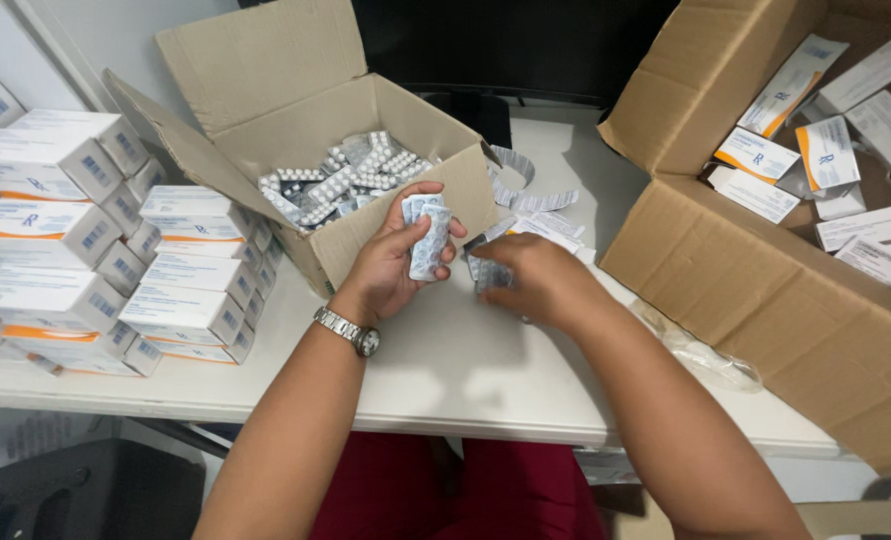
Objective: The person packs blister packs of white pills into small white boxes. They repeatedly take blister strips from a large cardboard box, insert them into the small boxes, and place the filled boxes aside. The workspace contains stacks of empty boxes and a large supply of blister packs.
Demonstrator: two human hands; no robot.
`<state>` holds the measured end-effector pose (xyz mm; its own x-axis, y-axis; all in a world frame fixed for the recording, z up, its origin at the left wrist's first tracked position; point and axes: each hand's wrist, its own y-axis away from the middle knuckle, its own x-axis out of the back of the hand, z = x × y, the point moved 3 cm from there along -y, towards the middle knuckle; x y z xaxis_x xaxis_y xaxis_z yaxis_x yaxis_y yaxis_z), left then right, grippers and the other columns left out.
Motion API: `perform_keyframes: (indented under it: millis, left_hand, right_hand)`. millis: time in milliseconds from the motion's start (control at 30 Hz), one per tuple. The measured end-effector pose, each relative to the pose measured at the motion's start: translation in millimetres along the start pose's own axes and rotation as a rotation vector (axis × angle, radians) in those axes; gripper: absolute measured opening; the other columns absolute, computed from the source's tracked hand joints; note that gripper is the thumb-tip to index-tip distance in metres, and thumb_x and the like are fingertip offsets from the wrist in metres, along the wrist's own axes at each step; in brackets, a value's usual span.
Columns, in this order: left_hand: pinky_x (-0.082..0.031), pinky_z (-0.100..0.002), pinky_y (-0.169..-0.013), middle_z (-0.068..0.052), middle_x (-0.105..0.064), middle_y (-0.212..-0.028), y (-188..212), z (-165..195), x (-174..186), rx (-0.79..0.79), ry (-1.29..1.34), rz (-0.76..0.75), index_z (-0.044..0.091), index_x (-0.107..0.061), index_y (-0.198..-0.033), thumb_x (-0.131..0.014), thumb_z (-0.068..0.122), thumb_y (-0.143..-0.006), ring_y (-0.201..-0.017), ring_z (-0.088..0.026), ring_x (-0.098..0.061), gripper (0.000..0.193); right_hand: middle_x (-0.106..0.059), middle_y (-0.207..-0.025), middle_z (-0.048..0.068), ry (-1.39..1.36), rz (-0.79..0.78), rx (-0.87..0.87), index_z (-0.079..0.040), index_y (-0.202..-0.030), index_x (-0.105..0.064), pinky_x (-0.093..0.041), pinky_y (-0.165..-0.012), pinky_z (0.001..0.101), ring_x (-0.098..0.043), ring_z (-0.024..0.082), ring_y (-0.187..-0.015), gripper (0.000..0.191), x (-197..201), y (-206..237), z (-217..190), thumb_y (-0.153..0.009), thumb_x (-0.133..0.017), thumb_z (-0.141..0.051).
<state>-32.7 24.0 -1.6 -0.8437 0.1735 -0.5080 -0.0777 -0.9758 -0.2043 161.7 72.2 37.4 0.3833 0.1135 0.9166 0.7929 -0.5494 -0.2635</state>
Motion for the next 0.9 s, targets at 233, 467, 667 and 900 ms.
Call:
perform_keyframes:
  millis: [233,467,667,900]
  left_hand:
    - [-0.051,-0.029,-0.066,-0.006,-0.062,-0.102,-2.3,-2.2,1.1,0.015,-0.002,0.047,0.027,-0.041,-0.145,-0.043,0.027,-0.109,-0.080,-0.014,-0.057,0.036]
    - [-0.051,-0.028,-0.067,-0.002,-0.057,-0.100,-6.5,-8.4,6.2,0.009,-0.050,0.110,0.032,-0.034,-0.150,-0.044,0.030,-0.108,-0.080,-0.012,-0.054,0.043]
    - [-0.054,-0.032,-0.076,-0.005,-0.058,-0.111,-6.4,-9.8,2.6,-0.039,0.000,0.067,0.029,-0.029,-0.157,-0.044,0.029,-0.109,-0.087,-0.013,-0.057,0.051]
    - [-0.056,-0.038,-0.093,-0.004,-0.057,-0.128,1.6,-8.4,-12.4,-0.048,0.026,-0.030,0.029,-0.024,-0.159,-0.041,0.035,-0.109,-0.112,-0.015,-0.062,0.053]
  right_hand:
    - [-0.075,-0.110,0.008,0.139,-0.104,-0.008,-0.014,-0.111,-0.076,-0.054,-0.085,0.0416,-0.069,0.030,-0.103,0.042,-9.4,0.2,-3.5,-0.073,-0.082,-0.031]
    - [-0.077,-0.094,0.005,0.152,0.133,-0.052,-0.017,-0.096,-0.079,-0.056,-0.075,0.0401,-0.072,0.026,-0.085,0.016,5.5,1.0,0.8,-0.085,-0.077,-0.029]
    - [-0.073,-0.097,0.002,0.177,0.827,0.388,-0.011,-0.090,-0.072,-0.053,-0.070,0.0341,-0.067,0.022,-0.083,0.009,26.5,23.0,-20.6,-0.089,-0.081,-0.012]
    - [-0.070,-0.094,0.002,0.197,0.817,0.597,-0.011,-0.089,-0.074,-0.051,-0.064,0.0338,-0.065,0.019,-0.078,0.010,15.8,25.6,-45.3,-0.085,-0.084,-0.012]
